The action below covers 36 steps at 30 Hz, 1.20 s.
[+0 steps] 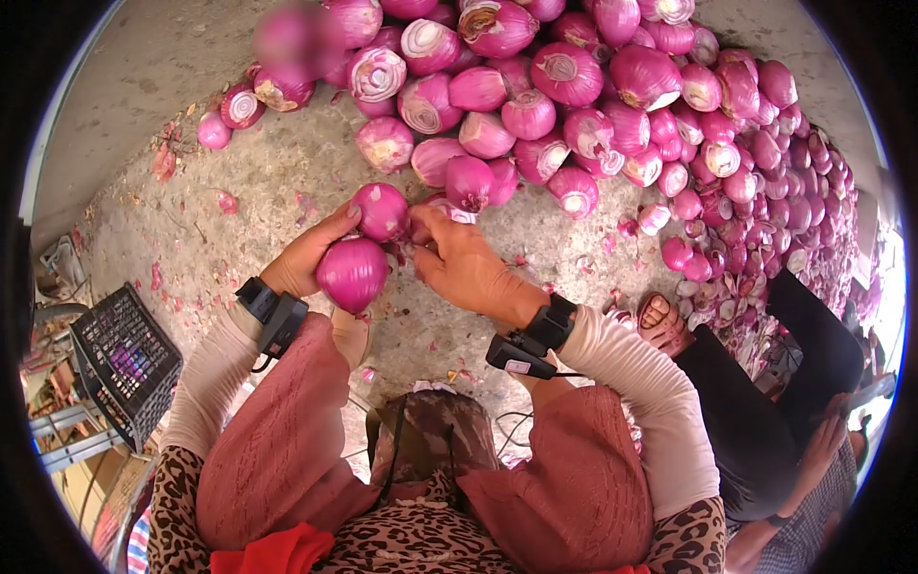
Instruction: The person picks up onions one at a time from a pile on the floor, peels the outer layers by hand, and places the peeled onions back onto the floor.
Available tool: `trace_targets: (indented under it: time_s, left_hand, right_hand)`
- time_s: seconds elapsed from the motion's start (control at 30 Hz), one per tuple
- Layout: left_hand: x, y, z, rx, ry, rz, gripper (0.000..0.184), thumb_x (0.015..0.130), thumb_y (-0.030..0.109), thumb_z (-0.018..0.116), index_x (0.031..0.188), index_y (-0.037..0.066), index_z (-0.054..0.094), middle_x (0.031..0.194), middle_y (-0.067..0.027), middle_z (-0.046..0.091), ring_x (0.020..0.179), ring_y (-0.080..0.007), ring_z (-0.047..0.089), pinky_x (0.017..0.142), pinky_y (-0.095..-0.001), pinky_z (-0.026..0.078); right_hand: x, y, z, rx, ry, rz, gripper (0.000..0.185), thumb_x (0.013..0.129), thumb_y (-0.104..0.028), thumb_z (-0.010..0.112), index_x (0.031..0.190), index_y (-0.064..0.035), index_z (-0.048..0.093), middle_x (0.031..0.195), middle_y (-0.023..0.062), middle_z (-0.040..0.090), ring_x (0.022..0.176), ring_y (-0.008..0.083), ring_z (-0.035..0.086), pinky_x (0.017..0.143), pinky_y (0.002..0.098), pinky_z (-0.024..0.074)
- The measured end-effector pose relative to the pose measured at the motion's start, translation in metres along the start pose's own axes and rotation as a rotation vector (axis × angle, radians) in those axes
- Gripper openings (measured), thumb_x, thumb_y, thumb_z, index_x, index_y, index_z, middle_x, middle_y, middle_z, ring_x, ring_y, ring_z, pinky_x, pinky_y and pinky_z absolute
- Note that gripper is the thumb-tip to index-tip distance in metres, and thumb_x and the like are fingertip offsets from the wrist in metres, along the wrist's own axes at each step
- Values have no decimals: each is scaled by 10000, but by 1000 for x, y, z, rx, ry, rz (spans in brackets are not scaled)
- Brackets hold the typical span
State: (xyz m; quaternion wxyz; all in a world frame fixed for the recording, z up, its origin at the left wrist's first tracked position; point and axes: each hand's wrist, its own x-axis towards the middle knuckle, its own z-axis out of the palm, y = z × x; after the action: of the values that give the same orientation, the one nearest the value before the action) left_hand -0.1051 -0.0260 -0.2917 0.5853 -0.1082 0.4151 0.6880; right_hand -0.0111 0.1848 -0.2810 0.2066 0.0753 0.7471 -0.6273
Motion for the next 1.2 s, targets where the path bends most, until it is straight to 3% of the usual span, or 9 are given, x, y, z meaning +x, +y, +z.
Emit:
trace_targets:
  time_s: [0.07, 0.27, 0.47, 0.6, 0.67, 0.8, 0.87, 1.0, 1.2]
  left_hand:
    - [4, -4, -4, -20, 31, -10, 546, 955, 364, 505, 1387, 79, 329, 1278, -110, 513, 1090, -212, 576, 908, -373, 504]
    - [12, -5, -6, 15, 120, -27, 547, 954, 390, 497, 1386, 101, 327, 1235, -104, 542, 1070, -214, 587, 900, -375, 512]
    - [11, 1, -12, 49, 51, -45, 562, 949, 421, 493, 1385, 101, 336, 1236, -100, 545, 1086, -207, 577, 899, -376, 512]
    - [9, 1, -15, 7, 70, -67, 545, 957, 420, 475, 1375, 91, 358, 1242, -113, 545, 1081, -219, 584, 891, -383, 517]
    - [7, 1, -16, -6, 74, -64, 537, 960, 419, 468, 1368, 84, 369, 1239, -122, 549, 1075, -225, 589, 888, -385, 519]
    - [-4, 3, -15, -138, 9, -134, 543, 952, 371, 508, 1391, 104, 335, 1215, -123, 559, 1027, -230, 610, 866, -399, 525]
    - [-7, 1, -13, -144, -15, -148, 528, 951, 373, 509, 1371, 86, 368, 1186, -127, 577, 1005, -231, 619, 856, -392, 529]
    - [-3, -6, -10, -113, -30, -194, 560, 961, 424, 448, 1317, -7, 409, 1191, -213, 566, 990, -330, 627, 862, -441, 531]
    - [1, -4, -2, 23, -114, -262, 575, 962, 442, 441, 1297, -24, 420, 1155, -204, 589, 938, -304, 648, 849, -408, 536]
  right_hand:
    - [0, -4, -14, -315, 98, -365, 415, 816, -74, 597, 1200, 32, 480, 982, 220, 595, 891, 364, 604, 756, 428, 482]
    - [6, -5, -44, -782, 368, -220, 569, 798, -211, 676, 1270, -11, 427, 1127, 240, 481, 902, 425, 567, 761, 469, 477]
    - [20, 9, -44, -762, 200, 64, 666, 804, -262, 663, 1348, -33, 353, 1132, 232, 466, 970, 405, 534, 798, 477, 452]
    - [23, 8, -49, -828, 236, -94, 636, 787, -231, 662, 1330, -49, 387, 1179, 226, 462, 1001, 390, 516, 839, 476, 419]
    - [18, -2, -44, -1173, 386, -297, 614, 773, -211, 658, 1317, -64, 414, 1206, 201, 471, 1006, 381, 501, 859, 480, 390]
    - [14, -7, -31, -1057, 327, -402, 606, 766, -223, 670, 1303, -71, 434, 1223, 181, 475, 1053, 372, 482, 888, 479, 365]
    - [11, -9, -23, -669, 99, -405, 656, 751, -242, 702, 1316, -67, 418, 1263, 190, 457, 1145, 367, 457, 937, 483, 347]
    - [14, -19, -17, -485, -21, -377, 715, 736, -241, 736, 1334, -65, 388, 1307, 201, 428, 1208, 363, 442, 970, 494, 360]
    - [18, -10, -28, -267, -75, -315, 740, 784, -226, 724, 1366, -33, 309, 1110, 217, 573, 893, 317, 649, 760, 436, 538]
